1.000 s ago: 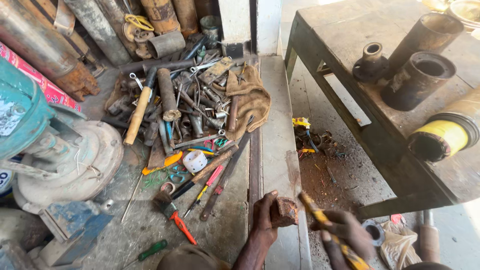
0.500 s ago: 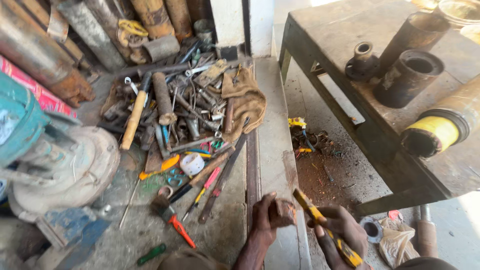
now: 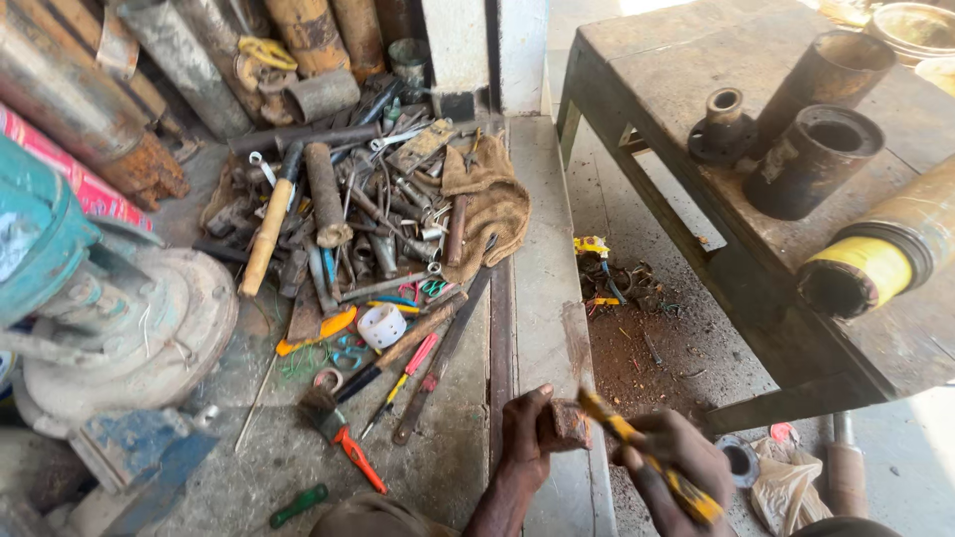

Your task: The person is cleaning a rusty metal object using a wire brush and a chisel. They repeatedly scrape and brush the surface to remove rust and debris.

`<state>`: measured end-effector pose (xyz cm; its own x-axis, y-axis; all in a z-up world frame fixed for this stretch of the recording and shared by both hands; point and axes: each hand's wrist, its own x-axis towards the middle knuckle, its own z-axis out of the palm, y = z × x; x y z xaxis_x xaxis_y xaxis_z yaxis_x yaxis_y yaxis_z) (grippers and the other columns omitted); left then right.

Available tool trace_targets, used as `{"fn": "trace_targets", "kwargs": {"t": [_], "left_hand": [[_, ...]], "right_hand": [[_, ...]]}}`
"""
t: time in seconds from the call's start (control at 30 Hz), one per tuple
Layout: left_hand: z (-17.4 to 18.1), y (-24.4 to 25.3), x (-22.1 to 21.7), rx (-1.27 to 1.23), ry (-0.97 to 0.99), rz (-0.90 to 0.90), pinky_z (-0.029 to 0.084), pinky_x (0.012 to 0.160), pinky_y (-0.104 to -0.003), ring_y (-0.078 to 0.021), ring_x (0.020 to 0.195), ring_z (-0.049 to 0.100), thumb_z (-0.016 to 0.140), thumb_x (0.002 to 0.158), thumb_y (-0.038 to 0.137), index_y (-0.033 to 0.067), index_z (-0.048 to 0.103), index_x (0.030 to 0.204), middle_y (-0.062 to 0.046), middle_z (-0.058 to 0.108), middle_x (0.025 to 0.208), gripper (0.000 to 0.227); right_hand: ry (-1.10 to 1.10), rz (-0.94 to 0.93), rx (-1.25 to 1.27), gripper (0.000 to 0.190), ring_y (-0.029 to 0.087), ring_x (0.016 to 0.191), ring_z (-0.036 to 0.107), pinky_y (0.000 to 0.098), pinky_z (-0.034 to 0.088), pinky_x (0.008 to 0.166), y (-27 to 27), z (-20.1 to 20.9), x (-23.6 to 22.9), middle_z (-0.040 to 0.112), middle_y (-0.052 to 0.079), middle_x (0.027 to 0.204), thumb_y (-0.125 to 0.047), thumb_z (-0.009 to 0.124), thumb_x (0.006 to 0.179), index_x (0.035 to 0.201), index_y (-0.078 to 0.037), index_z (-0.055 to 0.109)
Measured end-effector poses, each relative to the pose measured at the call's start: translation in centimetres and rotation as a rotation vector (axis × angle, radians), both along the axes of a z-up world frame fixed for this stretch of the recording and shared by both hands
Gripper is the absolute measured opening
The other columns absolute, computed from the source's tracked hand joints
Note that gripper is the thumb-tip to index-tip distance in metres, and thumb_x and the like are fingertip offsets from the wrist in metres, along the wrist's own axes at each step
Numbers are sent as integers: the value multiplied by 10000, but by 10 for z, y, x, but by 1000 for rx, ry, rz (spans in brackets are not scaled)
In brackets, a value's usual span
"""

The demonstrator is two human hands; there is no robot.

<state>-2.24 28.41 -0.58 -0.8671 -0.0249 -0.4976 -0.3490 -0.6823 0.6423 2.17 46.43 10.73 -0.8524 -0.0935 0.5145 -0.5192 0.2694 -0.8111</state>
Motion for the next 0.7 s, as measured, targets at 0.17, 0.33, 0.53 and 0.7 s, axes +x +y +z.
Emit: {"fn": "trace_targets", "kwargs": {"t": [0.17, 0.33, 0.53, 0.7], "left_hand": [[-3, -3, -1, -78, 107, 43, 696, 509, -405, -222, 674, 699, 730, 812, 344, 35, 565, 763, -89, 547, 767, 354], [-9, -7, 5, -15, 229, 11, 659, 501, -355, -208, 696, 703, 648, 857, 361, 46, 587, 729, -73, 540, 745, 346], [-6, -8, -5, 66, 25, 71, 644, 545, -441, -248, 692, 675, 695, 842, 283, 38, 595, 729, -13, 428, 745, 288], [-7, -1, -4, 96, 19, 53, 704, 615, -424, -283, 770, 742, 692, 831, 316, 41, 645, 921, -165, 670, 866, 293]], "right_hand": [[28, 17, 176, 157, 174, 683, 670, 342, 559, 611, 3, 1, 1, 681, 97, 782, -164, 763, 851, 850, -32, 677], [9, -49, 238, 193, 178, 646, 700, 340, 533, 556, 5, 4, -7, 696, 112, 767, -141, 788, 750, 845, -20, 671], [83, 79, -27, 50, 176, 757, 724, 318, 612, 636, -1, 16, -7, 727, 81, 843, -72, 718, 831, 847, -56, 673], [-131, 166, 159, 88, 216, 737, 692, 388, 554, 620, 4, 12, -10, 695, 105, 770, -30, 768, 749, 791, -7, 694]]}}
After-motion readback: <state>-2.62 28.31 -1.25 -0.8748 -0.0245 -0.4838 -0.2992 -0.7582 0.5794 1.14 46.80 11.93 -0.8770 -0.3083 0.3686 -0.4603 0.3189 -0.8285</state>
